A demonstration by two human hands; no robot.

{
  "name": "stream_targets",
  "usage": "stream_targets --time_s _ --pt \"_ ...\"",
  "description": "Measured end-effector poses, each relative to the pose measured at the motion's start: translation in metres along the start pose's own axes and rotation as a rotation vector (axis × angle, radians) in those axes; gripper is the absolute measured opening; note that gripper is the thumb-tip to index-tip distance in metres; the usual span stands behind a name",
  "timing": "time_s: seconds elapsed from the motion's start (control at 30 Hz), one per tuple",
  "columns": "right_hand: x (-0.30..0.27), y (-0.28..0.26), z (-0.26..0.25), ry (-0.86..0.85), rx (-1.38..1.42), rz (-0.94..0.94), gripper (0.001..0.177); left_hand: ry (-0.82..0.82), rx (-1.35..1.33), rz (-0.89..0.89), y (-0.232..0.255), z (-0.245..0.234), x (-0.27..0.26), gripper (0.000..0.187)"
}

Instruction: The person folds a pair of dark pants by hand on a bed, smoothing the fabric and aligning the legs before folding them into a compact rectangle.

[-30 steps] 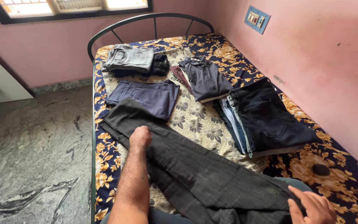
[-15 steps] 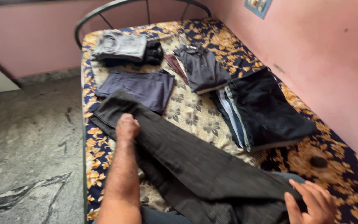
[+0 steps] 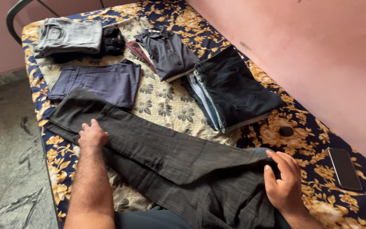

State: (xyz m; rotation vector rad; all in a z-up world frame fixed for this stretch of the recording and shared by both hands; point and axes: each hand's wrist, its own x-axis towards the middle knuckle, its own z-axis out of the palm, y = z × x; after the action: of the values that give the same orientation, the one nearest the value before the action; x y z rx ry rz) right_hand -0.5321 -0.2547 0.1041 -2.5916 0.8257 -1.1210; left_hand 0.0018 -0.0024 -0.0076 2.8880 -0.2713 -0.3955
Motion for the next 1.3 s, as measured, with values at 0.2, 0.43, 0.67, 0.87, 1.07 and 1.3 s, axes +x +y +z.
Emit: stream_targets --time_s 0.2,0.43,0.67,0.87,1.07,1.3 --pt "0.000 0.000 -0.002 0.023 -0.008 -0.044 0.042 -0.083 0.241 0.064 0.022 -0.012 -0.028 0.066" --pt "-0.006 0.004 -0.003 0.003 -0.061 -0.056 0.040 -0.053 0.281 0.392 0.082 0.005 -0.070 0.032" --pt "-0.014 0.012 -0.003 0.050 -0.091 -0.054 0.020 -0.422 0.461 1.024 0.157 0.041 -0.173 0.057" --pt "-0.018 0.012 -0.012 0.110 -0.047 -0.084 0.017 -0.232 0.359 1.067 0.158 0.028 -0.292 0.047" --pt "-0.016 0.011 -0.022 0.098 0.122 -0.073 0.024 -0.041 0.239 1.074 0.152 0.031 -0.312 0.016" --pt "-0.006 0.026 -0.032 0.000 0.235 -0.043 0.022 -0.014 0.152 1.087 0.146 0.032 -0.322 0.011"
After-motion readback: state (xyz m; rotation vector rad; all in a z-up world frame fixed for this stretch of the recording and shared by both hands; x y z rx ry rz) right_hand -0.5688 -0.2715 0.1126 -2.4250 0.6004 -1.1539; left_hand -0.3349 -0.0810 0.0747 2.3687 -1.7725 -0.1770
